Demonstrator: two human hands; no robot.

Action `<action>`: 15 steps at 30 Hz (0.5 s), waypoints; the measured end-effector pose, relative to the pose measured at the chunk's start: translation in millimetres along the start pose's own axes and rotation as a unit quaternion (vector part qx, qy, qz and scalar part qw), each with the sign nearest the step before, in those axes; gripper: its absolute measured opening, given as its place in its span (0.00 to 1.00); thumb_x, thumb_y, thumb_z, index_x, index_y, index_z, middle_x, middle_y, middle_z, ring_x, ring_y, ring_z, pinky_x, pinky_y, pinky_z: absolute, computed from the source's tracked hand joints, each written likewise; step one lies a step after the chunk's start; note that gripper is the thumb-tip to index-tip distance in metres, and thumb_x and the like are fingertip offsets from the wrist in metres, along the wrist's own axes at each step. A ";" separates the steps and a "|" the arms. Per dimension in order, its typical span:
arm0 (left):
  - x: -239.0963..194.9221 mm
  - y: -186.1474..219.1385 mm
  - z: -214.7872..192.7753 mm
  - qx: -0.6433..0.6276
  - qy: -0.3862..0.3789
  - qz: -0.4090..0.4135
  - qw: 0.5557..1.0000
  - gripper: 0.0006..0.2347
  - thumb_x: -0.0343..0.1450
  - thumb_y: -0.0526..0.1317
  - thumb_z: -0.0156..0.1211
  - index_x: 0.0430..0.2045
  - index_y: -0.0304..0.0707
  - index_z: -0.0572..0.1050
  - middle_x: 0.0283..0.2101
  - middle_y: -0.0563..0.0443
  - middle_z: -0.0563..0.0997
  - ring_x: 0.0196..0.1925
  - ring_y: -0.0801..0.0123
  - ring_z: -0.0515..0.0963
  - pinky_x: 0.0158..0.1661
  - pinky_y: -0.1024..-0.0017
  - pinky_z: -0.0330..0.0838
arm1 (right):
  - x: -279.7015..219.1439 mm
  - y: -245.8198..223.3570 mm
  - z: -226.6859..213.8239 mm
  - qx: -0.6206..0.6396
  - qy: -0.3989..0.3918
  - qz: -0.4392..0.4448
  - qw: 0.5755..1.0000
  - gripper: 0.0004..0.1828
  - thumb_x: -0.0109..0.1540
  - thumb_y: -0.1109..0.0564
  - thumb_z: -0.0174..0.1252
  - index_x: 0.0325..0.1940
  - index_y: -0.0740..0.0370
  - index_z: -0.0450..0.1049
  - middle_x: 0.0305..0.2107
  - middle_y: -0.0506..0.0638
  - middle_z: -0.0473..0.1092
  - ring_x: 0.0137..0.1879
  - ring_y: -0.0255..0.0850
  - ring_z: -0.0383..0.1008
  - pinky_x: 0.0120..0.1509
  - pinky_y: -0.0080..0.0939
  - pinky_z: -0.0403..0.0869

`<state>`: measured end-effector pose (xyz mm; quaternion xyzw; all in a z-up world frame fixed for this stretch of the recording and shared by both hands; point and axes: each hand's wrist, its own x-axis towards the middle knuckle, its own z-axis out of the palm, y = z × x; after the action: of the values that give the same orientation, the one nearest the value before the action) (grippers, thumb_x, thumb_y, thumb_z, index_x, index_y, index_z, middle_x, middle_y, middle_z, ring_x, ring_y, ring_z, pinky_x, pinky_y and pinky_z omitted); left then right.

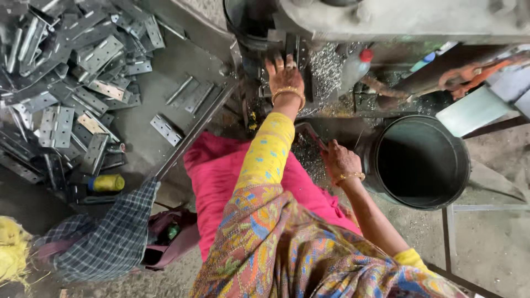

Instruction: The person assembles metal hinges by placing components into a machine and using a hand-operated lever to press them together.

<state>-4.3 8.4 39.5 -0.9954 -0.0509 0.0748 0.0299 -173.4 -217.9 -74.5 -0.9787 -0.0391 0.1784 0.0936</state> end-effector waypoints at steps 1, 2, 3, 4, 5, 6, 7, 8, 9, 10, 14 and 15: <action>2.2 1.9 4.4 -0.021 -0.020 0.006 1.000 0.21 0.76 0.38 0.42 0.67 0.44 0.63 0.77 0.59 0.49 0.79 0.54 0.44 0.71 0.41 0.31 | 4.6 4.3 12.5 0.027 0.034 -0.012 0.999 0.23 0.67 0.40 0.53 0.56 0.59 0.68 0.39 0.61 0.77 0.45 0.62 0.78 0.45 0.62 0.74; 0.2 0.8 12.2 -0.019 -0.007 0.008 1.000 0.22 0.76 0.38 0.42 0.68 0.43 0.63 0.77 0.58 0.50 0.79 0.54 0.44 0.71 0.41 0.32 | 4.3 4.6 37.3 0.055 0.061 -0.021 0.996 0.26 0.65 0.40 0.54 0.60 0.59 0.65 0.39 0.62 0.77 0.44 0.63 0.78 0.44 0.62 0.74; -1.6 -0.7 18.7 -0.018 0.007 0.010 1.000 0.22 0.76 0.38 0.41 0.69 0.42 0.62 0.77 0.57 0.51 0.79 0.54 0.45 0.71 0.41 0.32 | 3.2 7.7 62.2 0.082 0.088 -0.030 0.992 0.30 0.64 0.41 0.55 0.64 0.59 0.63 0.39 0.63 0.76 0.42 0.63 0.78 0.43 0.62 0.75; 4.2 1.1 17.0 -0.019 0.028 0.010 0.999 0.23 0.76 0.37 0.41 0.70 0.41 0.62 0.77 0.56 0.52 0.79 0.54 0.46 0.71 0.41 0.33 | 9.9 16.6 75.4 0.090 0.092 -0.040 0.991 0.29 0.64 0.42 0.55 0.63 0.60 0.64 0.39 0.64 0.76 0.43 0.64 0.77 0.43 0.62 0.74; 7.0 6.2 14.6 -0.030 0.029 0.009 0.999 0.22 0.77 0.38 0.40 0.70 0.41 0.61 0.77 0.57 0.52 0.79 0.54 0.46 0.71 0.41 0.32 | 14.4 23.2 83.1 0.097 0.096 -0.051 0.989 0.27 0.64 0.44 0.56 0.61 0.62 0.64 0.40 0.65 0.75 0.44 0.65 0.76 0.44 0.62 0.74; 5.3 6.0 13.0 -0.037 0.028 0.006 0.999 0.22 0.77 0.38 0.39 0.69 0.42 0.61 0.77 0.57 0.52 0.79 0.54 0.46 0.71 0.40 0.32 | 17.3 18.4 87.1 0.108 0.097 -0.064 0.987 0.26 0.64 0.45 0.56 0.60 0.63 0.64 0.40 0.66 0.75 0.45 0.66 0.76 0.44 0.63 0.74; 4.0 2.9 10.2 -0.044 0.028 0.002 0.999 0.21 0.77 0.39 0.38 0.69 0.42 0.61 0.76 0.58 0.52 0.79 0.54 0.46 0.71 0.40 0.32 | 23.2 9.3 81.5 0.095 0.059 -0.044 0.993 0.24 0.65 0.44 0.56 0.58 0.62 0.65 0.41 0.65 0.75 0.46 0.65 0.76 0.45 0.62 0.74; 0.1 5.6 8.9 -0.046 0.028 0.007 0.999 0.21 0.77 0.38 0.39 0.68 0.42 0.62 0.76 0.57 0.53 0.78 0.55 0.47 0.72 0.40 0.32 | 19.4 7.2 68.0 0.079 0.017 -0.015 0.997 0.23 0.67 0.43 0.55 0.57 0.60 0.65 0.41 0.63 0.76 0.46 0.64 0.77 0.46 0.62 0.74; -2.7 5.8 5.6 -0.047 0.028 0.011 0.998 0.21 0.77 0.37 0.40 0.67 0.42 0.63 0.76 0.57 0.54 0.78 0.56 0.48 0.72 0.41 0.31 | 10.1 3.4 49.3 0.063 -0.025 0.014 0.998 0.21 0.68 0.42 0.54 0.56 0.59 0.66 0.42 0.62 0.76 0.47 0.63 0.77 0.48 0.62 0.74; -5.4 0.6 0.0 -0.047 0.031 0.012 0.998 0.21 0.76 0.36 0.40 0.67 0.42 0.65 0.76 0.56 0.55 0.78 0.57 0.49 0.72 0.41 0.31 | -2.6 -3.7 26.3 0.043 0.005 -0.009 0.999 0.21 0.67 0.43 0.55 0.55 0.59 0.66 0.42 0.61 0.76 0.46 0.62 0.77 0.46 0.62 0.74; -64.1 -3.5 18.3 -0.040 0.044 0.087 0.994 0.18 0.72 0.42 0.50 0.56 0.38 0.73 0.74 0.51 0.58 0.77 0.55 0.50 0.71 0.42 0.34 | -46.3 -23.2 -62.6 0.001 0.110 -0.066 0.992 0.22 0.62 0.44 0.58 0.54 0.58 0.65 0.40 0.60 0.75 0.43 0.62 0.78 0.41 0.63 0.74; -83.2 -5.1 33.6 -0.070 0.110 0.107 0.986 0.22 0.67 0.45 0.55 0.55 0.36 0.73 0.70 0.49 0.62 0.74 0.55 0.54 0.70 0.43 0.38 | -50.2 -28.7 -71.1 0.001 0.130 -0.071 0.989 0.24 0.61 0.45 0.59 0.54 0.58 0.65 0.39 0.60 0.75 0.42 0.62 0.78 0.41 0.63 0.74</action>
<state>-91.7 6.4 18.8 -0.9970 0.0542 -0.0362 -0.0422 -196.1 -207.3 13.7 -0.9883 -0.0960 0.0424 0.1110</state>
